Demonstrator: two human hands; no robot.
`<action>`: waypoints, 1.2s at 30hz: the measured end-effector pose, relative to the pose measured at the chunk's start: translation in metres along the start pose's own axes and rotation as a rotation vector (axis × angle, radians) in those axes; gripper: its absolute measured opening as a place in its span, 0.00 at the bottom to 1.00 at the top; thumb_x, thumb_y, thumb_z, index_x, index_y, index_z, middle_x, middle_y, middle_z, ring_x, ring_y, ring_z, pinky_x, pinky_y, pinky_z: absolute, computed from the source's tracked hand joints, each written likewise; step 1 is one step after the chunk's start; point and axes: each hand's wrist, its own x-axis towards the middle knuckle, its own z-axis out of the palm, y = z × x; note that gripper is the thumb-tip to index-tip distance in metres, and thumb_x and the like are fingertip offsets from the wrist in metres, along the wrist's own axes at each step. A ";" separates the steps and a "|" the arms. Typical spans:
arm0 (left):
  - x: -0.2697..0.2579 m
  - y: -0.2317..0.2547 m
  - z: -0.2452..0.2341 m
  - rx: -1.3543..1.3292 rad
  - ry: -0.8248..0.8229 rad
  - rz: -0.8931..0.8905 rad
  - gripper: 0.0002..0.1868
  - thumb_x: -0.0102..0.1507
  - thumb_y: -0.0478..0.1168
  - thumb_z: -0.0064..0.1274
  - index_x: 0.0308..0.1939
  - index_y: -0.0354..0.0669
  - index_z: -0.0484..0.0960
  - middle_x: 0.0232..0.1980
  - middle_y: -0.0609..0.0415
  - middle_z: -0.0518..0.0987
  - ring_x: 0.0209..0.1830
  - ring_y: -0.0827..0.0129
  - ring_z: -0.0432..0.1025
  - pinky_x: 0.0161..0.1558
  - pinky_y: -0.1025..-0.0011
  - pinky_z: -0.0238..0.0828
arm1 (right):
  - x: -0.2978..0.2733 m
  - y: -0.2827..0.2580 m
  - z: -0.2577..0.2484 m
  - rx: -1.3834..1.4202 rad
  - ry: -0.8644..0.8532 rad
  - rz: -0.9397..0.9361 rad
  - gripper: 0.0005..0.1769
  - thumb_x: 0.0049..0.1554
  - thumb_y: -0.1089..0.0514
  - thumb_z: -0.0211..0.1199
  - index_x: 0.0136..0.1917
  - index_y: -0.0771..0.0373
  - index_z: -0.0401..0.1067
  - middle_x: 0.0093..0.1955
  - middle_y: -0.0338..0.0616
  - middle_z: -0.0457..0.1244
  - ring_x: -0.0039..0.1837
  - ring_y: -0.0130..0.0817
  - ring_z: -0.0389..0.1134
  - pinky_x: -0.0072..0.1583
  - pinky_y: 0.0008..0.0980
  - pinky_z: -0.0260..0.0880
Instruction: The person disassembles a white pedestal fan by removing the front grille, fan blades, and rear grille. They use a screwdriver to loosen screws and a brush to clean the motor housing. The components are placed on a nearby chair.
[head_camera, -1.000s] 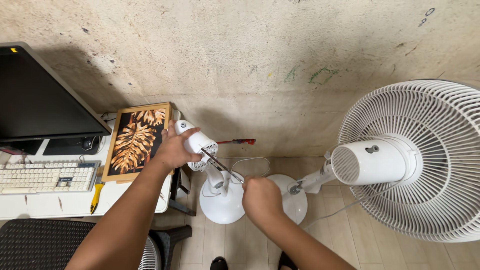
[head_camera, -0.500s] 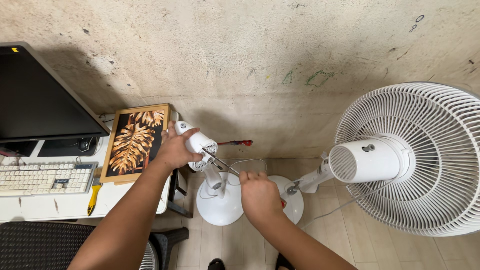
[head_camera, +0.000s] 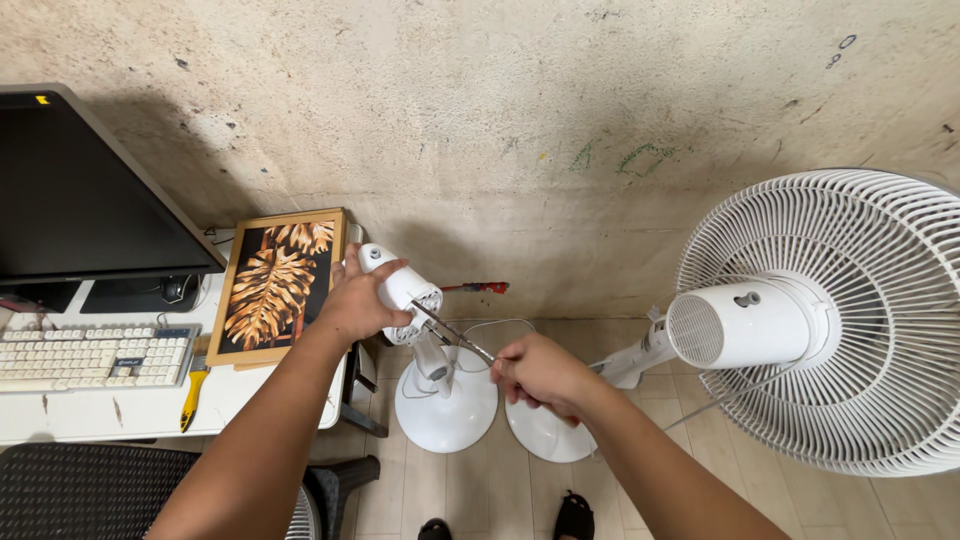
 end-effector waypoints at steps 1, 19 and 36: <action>0.000 -0.001 0.000 0.009 -0.001 0.000 0.53 0.40 0.56 0.71 0.71 0.79 0.70 0.83 0.36 0.38 0.78 0.26 0.43 0.74 0.53 0.55 | 0.000 0.001 0.003 -0.215 0.153 -0.139 0.12 0.61 0.57 0.59 0.44 0.68 0.77 0.32 0.57 0.67 0.31 0.44 0.62 0.39 0.44 0.62; 0.008 -0.016 0.014 -0.074 -0.026 0.030 0.54 0.42 0.56 0.71 0.73 0.75 0.67 0.83 0.35 0.31 0.80 0.25 0.35 0.74 0.51 0.53 | -0.018 -0.012 0.006 -0.458 0.269 -0.320 0.14 0.63 0.50 0.58 0.57 0.56 0.78 0.37 0.48 0.69 0.35 0.36 0.65 0.37 0.35 0.64; -0.045 0.043 0.105 -1.796 -0.053 -0.310 0.11 0.66 0.42 0.57 0.40 0.36 0.81 0.33 0.54 0.78 0.30 0.71 0.72 0.34 0.73 0.71 | -0.043 -0.033 -0.010 0.330 -0.314 0.140 0.21 0.63 0.47 0.54 0.63 0.60 0.73 0.35 0.46 0.68 0.31 0.29 0.64 0.36 0.28 0.67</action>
